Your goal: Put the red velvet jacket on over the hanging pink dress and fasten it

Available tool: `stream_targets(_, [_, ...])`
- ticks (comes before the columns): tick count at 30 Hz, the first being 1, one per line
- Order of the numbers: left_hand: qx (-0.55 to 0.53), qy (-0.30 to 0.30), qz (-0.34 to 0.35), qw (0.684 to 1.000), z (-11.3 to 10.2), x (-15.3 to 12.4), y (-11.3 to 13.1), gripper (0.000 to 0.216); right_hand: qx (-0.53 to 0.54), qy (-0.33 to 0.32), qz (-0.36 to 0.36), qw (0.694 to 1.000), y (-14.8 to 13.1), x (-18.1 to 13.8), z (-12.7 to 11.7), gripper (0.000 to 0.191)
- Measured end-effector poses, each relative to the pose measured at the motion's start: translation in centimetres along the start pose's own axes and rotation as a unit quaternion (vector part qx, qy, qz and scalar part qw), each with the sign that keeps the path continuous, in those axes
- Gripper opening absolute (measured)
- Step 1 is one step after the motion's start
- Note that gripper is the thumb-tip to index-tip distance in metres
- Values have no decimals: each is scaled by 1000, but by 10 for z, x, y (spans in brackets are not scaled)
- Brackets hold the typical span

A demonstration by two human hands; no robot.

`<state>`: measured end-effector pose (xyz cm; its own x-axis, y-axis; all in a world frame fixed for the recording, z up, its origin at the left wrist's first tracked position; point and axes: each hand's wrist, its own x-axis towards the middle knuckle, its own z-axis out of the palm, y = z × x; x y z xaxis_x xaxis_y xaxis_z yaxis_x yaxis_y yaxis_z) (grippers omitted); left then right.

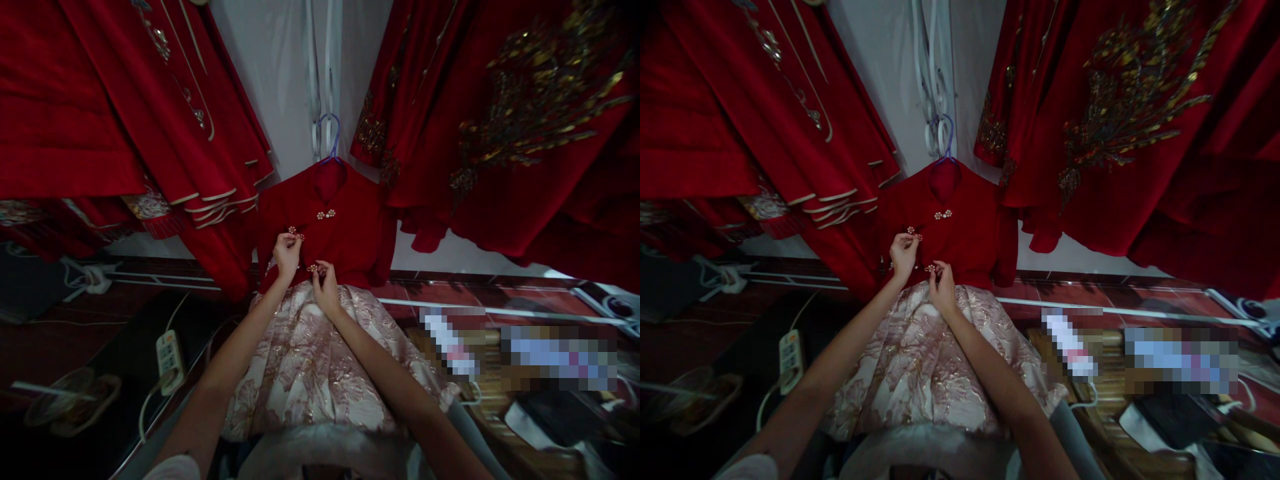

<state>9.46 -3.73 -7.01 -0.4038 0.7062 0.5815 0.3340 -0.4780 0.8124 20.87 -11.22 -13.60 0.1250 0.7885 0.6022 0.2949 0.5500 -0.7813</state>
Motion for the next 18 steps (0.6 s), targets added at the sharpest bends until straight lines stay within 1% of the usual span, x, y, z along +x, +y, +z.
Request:
stream_targets(3, [8, -33, 16, 999, -4, -2, 5, 20, -2, 2, 0, 1000, 1, 0, 1, 29])
stream_targets(6, [57, -74, 47, 995, -9, -3, 7, 22, -2, -1, 2, 1000, 1, 0, 0, 28])
stream_targets(10, [126, -90, 84, 984, -14, 0, 7, 23, -1, -3, 4, 1000, 0, 0, 0, 28])
stream_targets(15, [172, -110, 91, 975, -19, 3, 11, 21, 2, -3, 7, 1000, 0, 0, -1, 27])
stream_targets(18, [212, -121, 100, 965, -22, 4, 18, 19, -1, -3, 9, 1000, 0, 0, 0, 27])
